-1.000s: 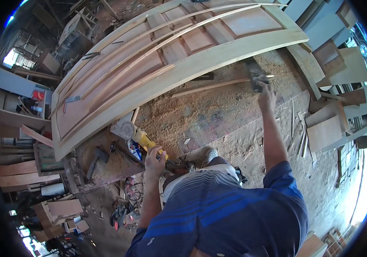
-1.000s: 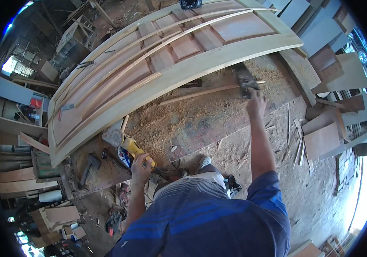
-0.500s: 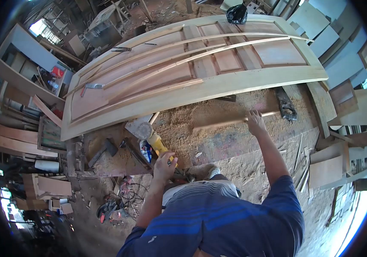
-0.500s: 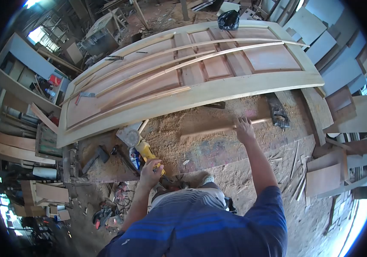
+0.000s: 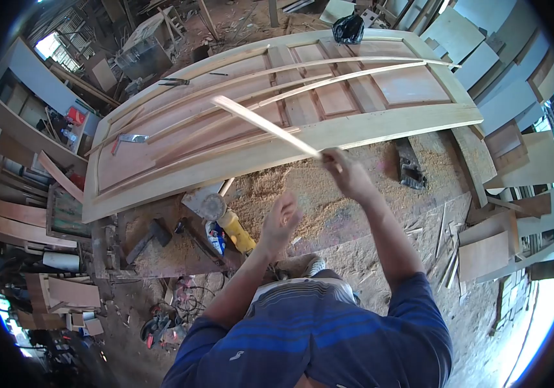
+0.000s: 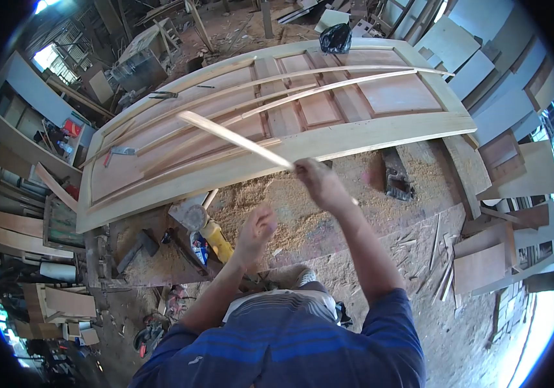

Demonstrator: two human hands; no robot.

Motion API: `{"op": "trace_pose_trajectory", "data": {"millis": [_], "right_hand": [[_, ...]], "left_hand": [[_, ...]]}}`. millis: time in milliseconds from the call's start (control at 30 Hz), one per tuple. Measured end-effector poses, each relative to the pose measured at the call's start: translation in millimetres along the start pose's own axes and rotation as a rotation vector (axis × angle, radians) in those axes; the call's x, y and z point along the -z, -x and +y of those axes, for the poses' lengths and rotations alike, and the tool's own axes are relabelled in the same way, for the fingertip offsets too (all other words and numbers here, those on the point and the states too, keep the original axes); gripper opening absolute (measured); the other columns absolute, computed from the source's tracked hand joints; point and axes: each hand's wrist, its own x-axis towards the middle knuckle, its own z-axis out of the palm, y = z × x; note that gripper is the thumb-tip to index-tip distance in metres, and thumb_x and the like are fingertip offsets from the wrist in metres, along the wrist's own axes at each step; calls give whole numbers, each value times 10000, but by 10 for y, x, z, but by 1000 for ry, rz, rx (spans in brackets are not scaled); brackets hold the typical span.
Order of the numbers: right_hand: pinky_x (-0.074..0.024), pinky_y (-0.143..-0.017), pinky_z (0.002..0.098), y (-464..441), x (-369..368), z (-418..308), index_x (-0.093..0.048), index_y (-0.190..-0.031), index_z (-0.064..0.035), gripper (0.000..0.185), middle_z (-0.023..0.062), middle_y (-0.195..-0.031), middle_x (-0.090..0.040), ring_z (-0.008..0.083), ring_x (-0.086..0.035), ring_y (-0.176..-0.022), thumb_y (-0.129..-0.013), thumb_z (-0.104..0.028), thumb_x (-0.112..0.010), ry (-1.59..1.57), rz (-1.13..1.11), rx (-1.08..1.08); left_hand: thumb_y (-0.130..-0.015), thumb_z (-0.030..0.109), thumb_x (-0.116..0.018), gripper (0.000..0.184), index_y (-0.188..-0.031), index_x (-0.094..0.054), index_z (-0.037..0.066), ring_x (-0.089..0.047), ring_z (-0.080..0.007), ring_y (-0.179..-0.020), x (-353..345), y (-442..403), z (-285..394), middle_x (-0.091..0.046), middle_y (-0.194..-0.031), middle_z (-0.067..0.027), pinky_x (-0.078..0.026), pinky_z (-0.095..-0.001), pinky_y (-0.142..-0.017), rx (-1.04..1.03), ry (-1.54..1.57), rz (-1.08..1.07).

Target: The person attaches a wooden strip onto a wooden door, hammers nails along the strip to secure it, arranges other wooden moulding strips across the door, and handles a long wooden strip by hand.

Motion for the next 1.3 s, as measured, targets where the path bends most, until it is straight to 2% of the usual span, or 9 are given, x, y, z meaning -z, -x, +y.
{"op": "trace_pose_trajectory", "data": {"millis": [100,200,333,400,467,500,633,933,1300], "right_hand": [[-640,-835,471,101,-383,-417,-660,-1298,-24,284,199,-1068,-755,370,-771,-978,-1031,-82,-736,-46,-36,7],[-639,-792,448,318,-724,-581,-645,-1389,-27,382,175,-1026,-756,364,-772,-897,-1029,-94,-756,-22,177,181],[-628,-747,393,1042,-861,-415,-596,-1514,-25,488,133,-970,-743,278,-759,-788,-1062,-142,-740,-359,-20,-380],[-622,-730,371,1315,-860,-178,-584,-1542,-26,509,124,-955,-734,219,-752,-762,-1076,-167,-730,-559,-201,-724],[-596,-681,338,1015,-787,-218,-612,-1518,-19,450,78,-903,-703,142,-716,-739,-1101,-170,-691,-435,-94,-691],[-584,-657,322,780,-738,-209,-627,-1506,-16,424,55,-878,-687,103,-698,-728,-1114,-172,-671,-372,-37,-672],[-620,-657,385,-332,-895,531,-674,-1461,-28,416,180,-1028,-778,218,-786,-728,-1060,-139,-688,-164,110,-479],[-618,-732,377,-2261,-1491,1876,-749,-1409,-71,361,143,-902,-813,185,-768,-699,-1069,-154,-662,104,127,-416],[-669,-722,347,-2359,-1418,2067,-688,-1455,19,481,176,-997,-824,174,-818,-823,-991,-81,-761,-438,55,-612]], "left_hand": [[-1100,276,-736,438,-1392,-656,-40,-760,-229,-1082,-231,-487,591,-771,-1190,-150,-623,-389,-972,-135,252,211],[-1104,244,-739,326,-1287,-714,-24,-754,-174,-975,12,-673,493,-782,-1109,-112,-624,-323,-888,131,148,145],[-1103,265,-747,317,-1199,-737,-36,-732,-124,-853,210,-922,275,-783,-1039,-83,-619,-280,-803,228,322,199],[-1104,415,-716,545,-1364,-668,-62,-742,-287,-1144,359,-1310,-33,-765,-1241,-213,-611,-418,-1010,195,120,112],[-1102,509,-682,692,-1470,-609,-72,-686,-393,-1335,349,-1603,-284,-712,-1380,-303,-561,-505,-1136,13,-147,116],[-1116,571,-597,825,-1621,-453,-64,-410,-470,-1598,361,-1685,-186,-491,-1628,-375,-333,-584,-1322,1,-365,153],[-1119,569,-523,878,-1738,-273,-1,-90,-423,-1716,574,-2089,-931,-245,-1801,-296,23,-621,-1382,-131,-1044,225],[-1091,641,-501,921,-1752,-271,42,-147,-431,-1703,456,-2165,-741,-236,-1815,-245,-14,-642,-1377,39,-1201,187],[-1101,686,-414,895,-1761,-296,93,-144,-414,-1708,469,-2183,-760,-275,-1810,-227,12,-657,-1375,76,-1265,148]]}}
